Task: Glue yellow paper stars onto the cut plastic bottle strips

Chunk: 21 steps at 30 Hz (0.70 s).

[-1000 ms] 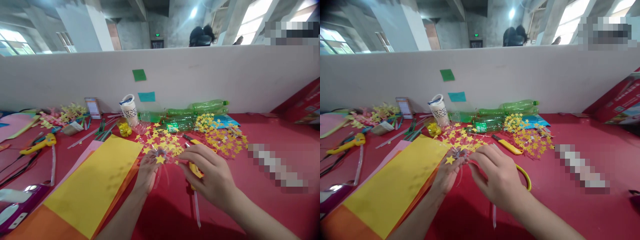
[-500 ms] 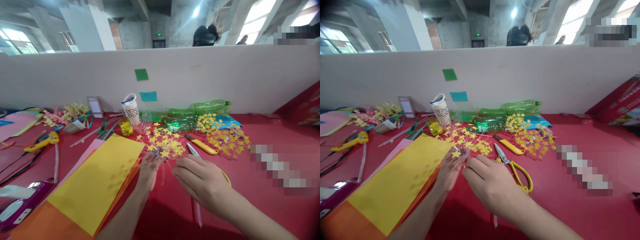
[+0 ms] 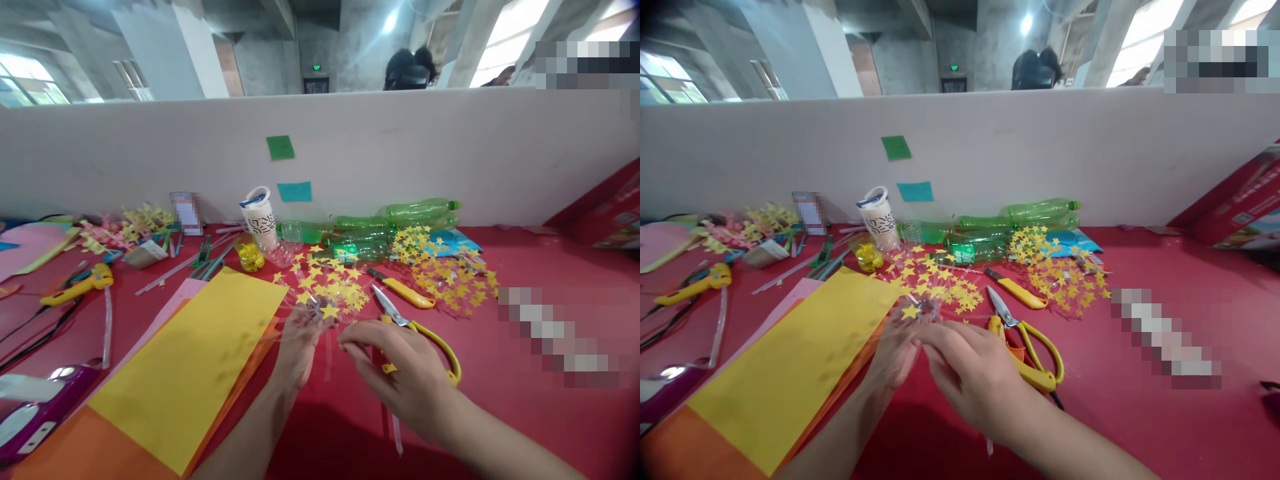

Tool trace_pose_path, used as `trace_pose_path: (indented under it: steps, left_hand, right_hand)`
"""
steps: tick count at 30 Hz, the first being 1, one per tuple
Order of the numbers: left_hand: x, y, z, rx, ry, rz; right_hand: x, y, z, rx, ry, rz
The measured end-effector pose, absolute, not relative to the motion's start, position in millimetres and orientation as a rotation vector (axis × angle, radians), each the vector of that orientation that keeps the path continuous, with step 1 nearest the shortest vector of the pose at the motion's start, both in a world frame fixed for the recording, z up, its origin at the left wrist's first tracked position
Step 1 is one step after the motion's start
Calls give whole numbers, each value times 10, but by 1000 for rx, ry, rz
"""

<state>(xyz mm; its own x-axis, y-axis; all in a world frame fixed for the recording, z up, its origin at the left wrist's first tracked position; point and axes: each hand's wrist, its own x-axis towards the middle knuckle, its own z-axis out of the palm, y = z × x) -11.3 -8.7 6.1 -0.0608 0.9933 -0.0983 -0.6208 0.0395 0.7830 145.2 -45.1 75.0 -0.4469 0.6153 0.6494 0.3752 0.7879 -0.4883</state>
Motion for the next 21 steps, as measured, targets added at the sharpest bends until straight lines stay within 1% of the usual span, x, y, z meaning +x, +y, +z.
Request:
trace_pose_path:
  steps: [9,16,21]
  left_hand:
    - [-111,-90,94,623,810,1439]
    - [-98,-99,97,609,839,1441]
    - [-96,-113,90,589,840,1432]
  right_hand:
    - [1446,-455,766,-700,-2071,332]
    - [1445,-446,799,-686,-2154,225]
    - [1434,-456,781,-692,-2157,285]
